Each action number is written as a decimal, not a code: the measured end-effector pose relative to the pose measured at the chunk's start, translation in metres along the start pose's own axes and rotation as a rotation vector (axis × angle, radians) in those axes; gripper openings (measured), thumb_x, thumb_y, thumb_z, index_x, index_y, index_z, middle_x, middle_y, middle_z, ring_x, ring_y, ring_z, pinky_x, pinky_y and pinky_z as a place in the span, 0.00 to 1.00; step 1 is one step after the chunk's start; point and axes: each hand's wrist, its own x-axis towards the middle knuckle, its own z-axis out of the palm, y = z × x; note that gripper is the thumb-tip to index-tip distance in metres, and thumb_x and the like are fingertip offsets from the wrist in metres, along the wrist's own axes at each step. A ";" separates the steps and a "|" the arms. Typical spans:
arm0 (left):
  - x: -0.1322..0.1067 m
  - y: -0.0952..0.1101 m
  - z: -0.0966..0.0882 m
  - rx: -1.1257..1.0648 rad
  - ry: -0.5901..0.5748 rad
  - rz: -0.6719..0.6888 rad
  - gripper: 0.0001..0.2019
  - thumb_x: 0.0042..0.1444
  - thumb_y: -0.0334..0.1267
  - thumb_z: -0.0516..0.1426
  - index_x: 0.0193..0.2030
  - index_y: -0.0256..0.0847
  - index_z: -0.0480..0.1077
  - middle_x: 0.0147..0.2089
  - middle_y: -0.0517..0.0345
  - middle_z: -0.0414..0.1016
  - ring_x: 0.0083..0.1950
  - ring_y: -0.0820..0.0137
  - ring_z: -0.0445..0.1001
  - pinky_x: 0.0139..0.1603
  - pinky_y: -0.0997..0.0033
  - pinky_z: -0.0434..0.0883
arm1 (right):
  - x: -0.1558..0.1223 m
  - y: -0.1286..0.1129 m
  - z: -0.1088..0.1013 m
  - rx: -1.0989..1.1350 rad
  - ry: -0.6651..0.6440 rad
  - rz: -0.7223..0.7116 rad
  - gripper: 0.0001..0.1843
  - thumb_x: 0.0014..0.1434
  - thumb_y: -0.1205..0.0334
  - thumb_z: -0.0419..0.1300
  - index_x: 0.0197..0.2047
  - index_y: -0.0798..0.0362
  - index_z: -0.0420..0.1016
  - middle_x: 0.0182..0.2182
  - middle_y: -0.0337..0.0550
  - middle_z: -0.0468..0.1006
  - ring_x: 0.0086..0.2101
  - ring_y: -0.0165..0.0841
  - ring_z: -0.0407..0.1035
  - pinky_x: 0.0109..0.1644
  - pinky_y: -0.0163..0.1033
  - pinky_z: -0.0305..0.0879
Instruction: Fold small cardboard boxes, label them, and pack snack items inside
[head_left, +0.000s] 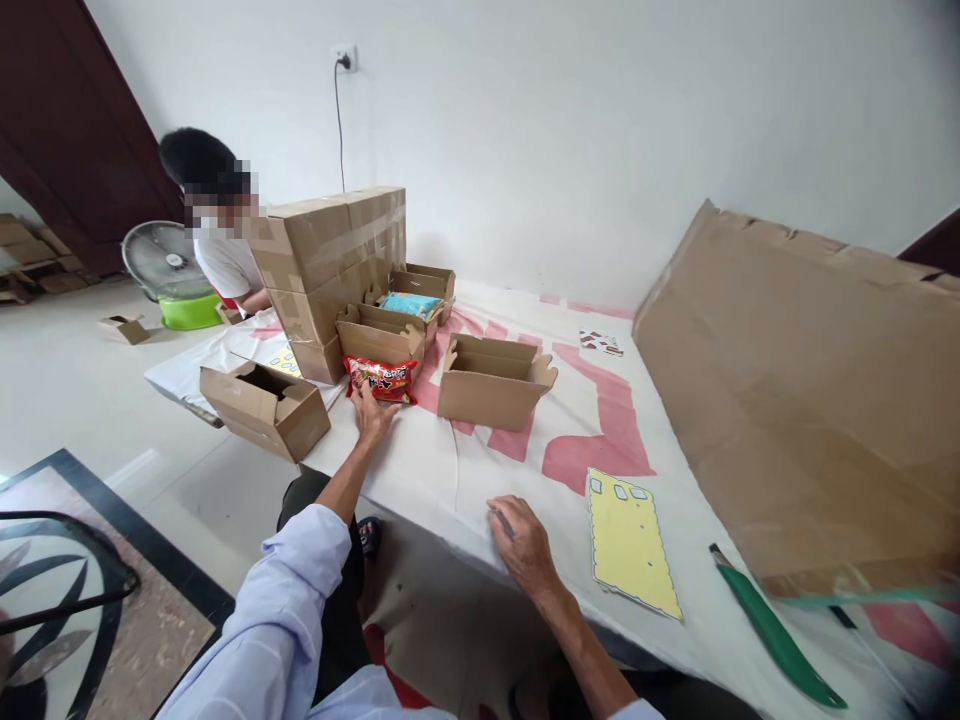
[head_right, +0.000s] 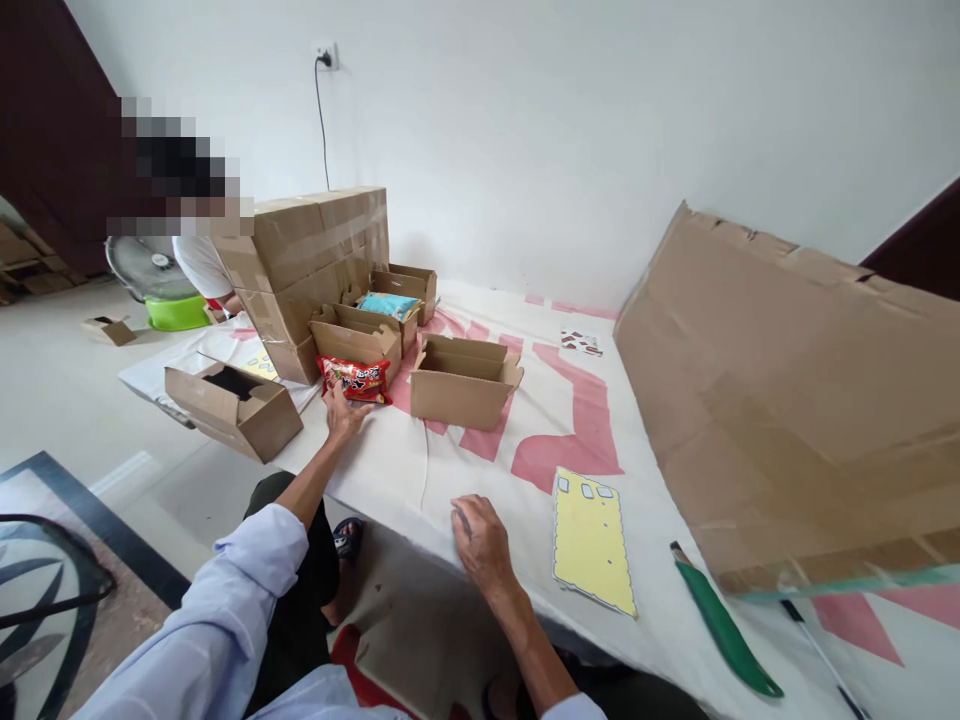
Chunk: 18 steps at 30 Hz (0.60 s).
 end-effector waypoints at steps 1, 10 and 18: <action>0.002 0.004 0.003 0.014 0.000 -0.011 0.51 0.51 0.44 0.75 0.77 0.42 0.55 0.74 0.31 0.59 0.75 0.38 0.66 0.71 0.43 0.71 | -0.002 0.003 -0.004 -0.016 0.011 -0.003 0.12 0.70 0.65 0.56 0.46 0.49 0.83 0.40 0.49 0.86 0.43 0.44 0.80 0.49 0.49 0.79; 0.036 0.032 0.024 0.194 0.019 -0.094 0.49 0.52 0.45 0.75 0.74 0.40 0.54 0.68 0.32 0.63 0.67 0.41 0.76 0.64 0.44 0.75 | -0.007 0.012 0.002 -0.070 0.071 0.033 0.11 0.73 0.66 0.55 0.43 0.48 0.80 0.38 0.45 0.84 0.40 0.40 0.79 0.44 0.44 0.76; 0.079 0.056 0.057 0.295 -0.035 -0.129 0.54 0.55 0.50 0.74 0.77 0.37 0.48 0.70 0.24 0.63 0.68 0.36 0.75 0.65 0.40 0.73 | -0.011 0.009 0.000 -0.118 0.057 0.012 0.12 0.73 0.69 0.55 0.45 0.46 0.78 0.39 0.44 0.82 0.40 0.40 0.77 0.43 0.44 0.74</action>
